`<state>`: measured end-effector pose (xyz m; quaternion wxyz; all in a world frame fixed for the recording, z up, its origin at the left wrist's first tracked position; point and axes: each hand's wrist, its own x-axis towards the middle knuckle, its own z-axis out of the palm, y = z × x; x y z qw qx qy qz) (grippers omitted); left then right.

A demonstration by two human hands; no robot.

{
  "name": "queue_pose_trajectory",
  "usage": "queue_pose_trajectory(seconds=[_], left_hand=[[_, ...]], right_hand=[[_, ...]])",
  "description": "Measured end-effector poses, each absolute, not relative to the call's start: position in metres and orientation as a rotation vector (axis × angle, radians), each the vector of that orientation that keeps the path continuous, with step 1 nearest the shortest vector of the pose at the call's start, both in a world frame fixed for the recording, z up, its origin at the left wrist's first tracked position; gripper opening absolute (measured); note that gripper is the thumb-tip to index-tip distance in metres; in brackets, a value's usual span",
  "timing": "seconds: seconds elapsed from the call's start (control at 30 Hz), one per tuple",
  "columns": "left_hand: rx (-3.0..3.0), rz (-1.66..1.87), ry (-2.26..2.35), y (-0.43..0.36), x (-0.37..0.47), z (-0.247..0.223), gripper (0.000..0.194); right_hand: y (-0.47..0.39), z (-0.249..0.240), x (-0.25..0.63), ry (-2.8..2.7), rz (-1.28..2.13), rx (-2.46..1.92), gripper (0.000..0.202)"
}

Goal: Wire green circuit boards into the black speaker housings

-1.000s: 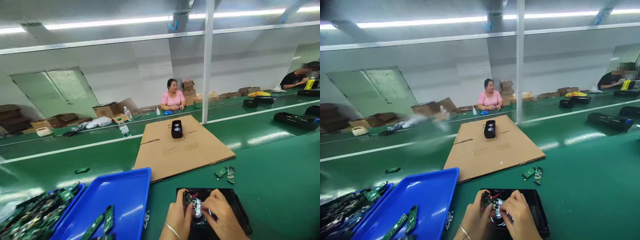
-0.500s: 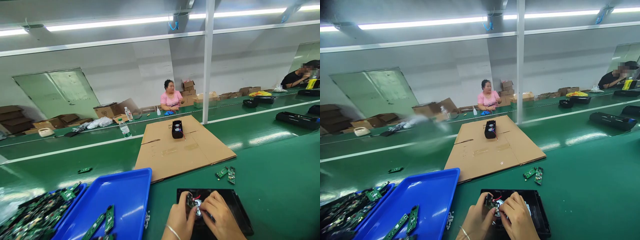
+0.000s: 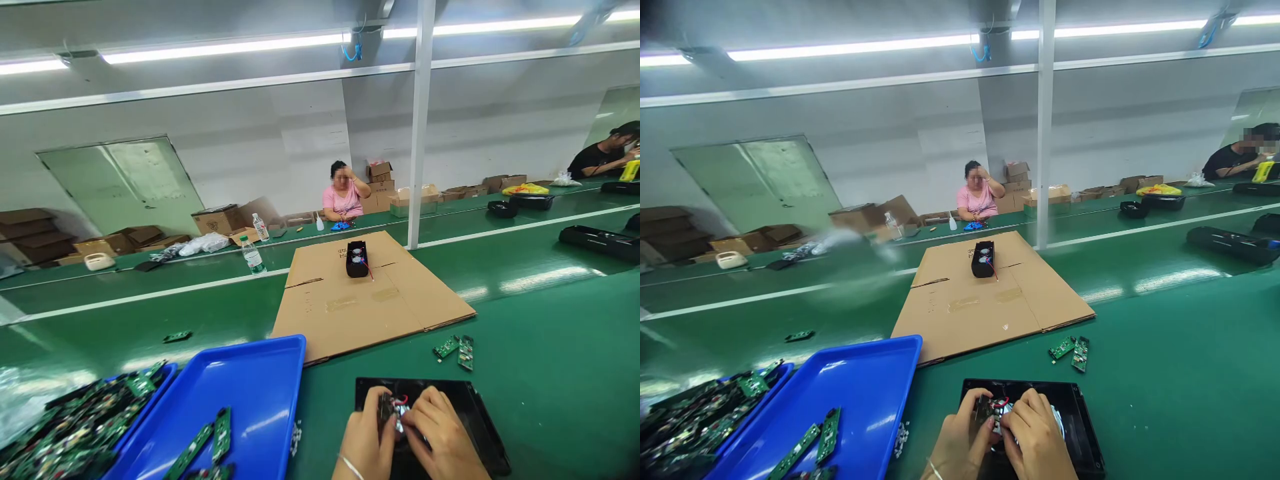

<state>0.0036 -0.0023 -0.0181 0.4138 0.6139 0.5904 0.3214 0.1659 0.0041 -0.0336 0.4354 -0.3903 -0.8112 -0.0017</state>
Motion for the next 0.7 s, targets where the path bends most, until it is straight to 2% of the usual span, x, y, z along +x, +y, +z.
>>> queue_pose_trajectory(seconds=[0.3,0.4,0.5,0.7], left_hand=[[1.584,0.82,1.477,-0.004,0.007,-0.019,0.024],[1.622,0.724,1.424,-0.001,0.003,-0.018,0.026],[1.616,0.702,1.365,0.0,0.001,-0.015,0.024],[1.658,0.757,1.435,-0.005,0.004,-0.012,0.022]], right_hand=[[0.003,-0.038,0.168,-2.017,0.113,-1.02,0.016],[0.004,-0.042,0.172,-1.963,0.284,-1.145,0.01],[0.006,-0.043,0.176,-1.982,0.477,-1.236,0.032],[0.006,-0.046,0.176,-2.039,0.628,-1.257,0.026]])
